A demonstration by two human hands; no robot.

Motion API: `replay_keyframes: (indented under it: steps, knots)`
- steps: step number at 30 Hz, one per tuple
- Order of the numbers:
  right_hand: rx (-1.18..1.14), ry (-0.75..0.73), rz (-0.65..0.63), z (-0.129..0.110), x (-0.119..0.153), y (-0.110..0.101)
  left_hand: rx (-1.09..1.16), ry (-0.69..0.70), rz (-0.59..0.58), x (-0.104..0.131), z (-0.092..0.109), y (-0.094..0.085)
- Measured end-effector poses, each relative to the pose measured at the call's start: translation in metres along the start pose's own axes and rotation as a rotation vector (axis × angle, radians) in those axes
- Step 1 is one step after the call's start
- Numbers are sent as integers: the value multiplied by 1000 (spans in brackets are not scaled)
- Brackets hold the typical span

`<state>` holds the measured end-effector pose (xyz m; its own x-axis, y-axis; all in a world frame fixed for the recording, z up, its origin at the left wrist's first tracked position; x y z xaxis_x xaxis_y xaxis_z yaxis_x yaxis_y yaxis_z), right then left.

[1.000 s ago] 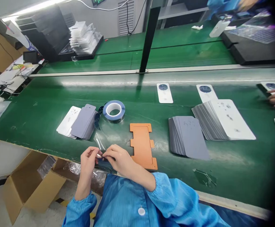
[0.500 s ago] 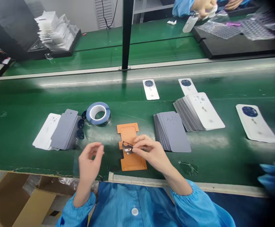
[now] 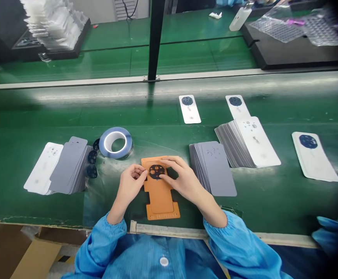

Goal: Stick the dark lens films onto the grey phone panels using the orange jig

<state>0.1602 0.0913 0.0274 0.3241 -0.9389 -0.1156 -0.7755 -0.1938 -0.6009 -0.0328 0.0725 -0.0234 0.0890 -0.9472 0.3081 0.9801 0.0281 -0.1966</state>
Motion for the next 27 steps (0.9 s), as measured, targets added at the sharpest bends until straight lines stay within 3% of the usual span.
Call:
replay_keyframes:
  steps: [8,27]
  knots:
    - [84,-13,-54,-2,-7,2,-20,-11,-6,-4,-2,3]
    - [95,-12,-42,3,-6,1,-156,44,52,-3,0,4]
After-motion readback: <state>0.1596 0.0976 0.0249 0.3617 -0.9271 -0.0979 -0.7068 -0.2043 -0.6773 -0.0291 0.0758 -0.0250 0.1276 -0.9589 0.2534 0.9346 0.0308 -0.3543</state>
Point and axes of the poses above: each hand's wrist, its own x-axis away from the middle knuckle, its own y-axis out of the palm, z = x × y, the point moved 9 cm from there along -x, towards the middle knuckle, and after that the axes turned 3 degrees about y, right-handed, at the moved point
